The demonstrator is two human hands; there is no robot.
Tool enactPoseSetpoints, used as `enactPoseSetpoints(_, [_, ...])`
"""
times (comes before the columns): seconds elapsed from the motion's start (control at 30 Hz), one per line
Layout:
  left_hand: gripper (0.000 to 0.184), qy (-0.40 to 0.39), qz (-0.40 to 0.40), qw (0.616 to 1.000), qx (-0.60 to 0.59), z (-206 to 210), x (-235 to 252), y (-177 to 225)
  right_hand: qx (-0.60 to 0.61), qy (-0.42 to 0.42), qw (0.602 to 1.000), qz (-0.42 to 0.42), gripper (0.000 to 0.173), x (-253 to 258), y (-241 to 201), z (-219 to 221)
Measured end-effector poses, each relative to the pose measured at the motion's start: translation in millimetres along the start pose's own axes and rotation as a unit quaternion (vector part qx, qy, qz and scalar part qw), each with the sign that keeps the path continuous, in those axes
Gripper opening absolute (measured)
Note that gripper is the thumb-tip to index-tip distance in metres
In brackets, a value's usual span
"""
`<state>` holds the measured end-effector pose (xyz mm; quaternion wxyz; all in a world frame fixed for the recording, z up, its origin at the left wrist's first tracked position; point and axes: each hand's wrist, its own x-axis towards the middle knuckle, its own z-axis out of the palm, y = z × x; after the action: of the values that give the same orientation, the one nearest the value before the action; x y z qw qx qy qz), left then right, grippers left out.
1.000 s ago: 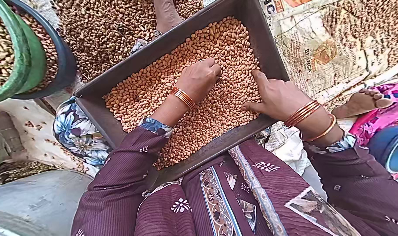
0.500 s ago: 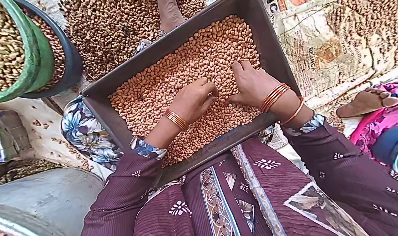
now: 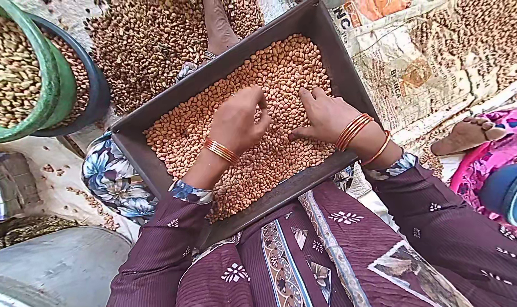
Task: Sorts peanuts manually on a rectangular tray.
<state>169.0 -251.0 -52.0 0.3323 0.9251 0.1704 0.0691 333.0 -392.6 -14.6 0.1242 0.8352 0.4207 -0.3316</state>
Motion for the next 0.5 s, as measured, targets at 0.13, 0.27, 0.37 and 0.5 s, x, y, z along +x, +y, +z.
enactPoseSetpoints(0.13, [0.046,0.282,-0.069,0.954,-0.077,-71,2,-33,0.009,-0.019,1.0,0.004,0.113,-2,-21,0])
enactPoseSetpoints(0.27, [0.024,0.248,-0.103,0.953,-0.14,-84,-3,-36,0.058,-0.014,0.994,-0.088,0.115,-11,-74,17])
enactPoseSetpoints(0.37, [0.021,0.194,-0.052,0.965,-0.169,-55,14,-23,0.044,0.013,0.959,-0.28,0.095,-21,-110,51])
enactPoseSetpoints(0.5, [0.025,0.121,-0.03,0.983,-0.136,-32,17,-17,-0.009,-0.033,0.879,-0.476,0.051,-35,-109,78])
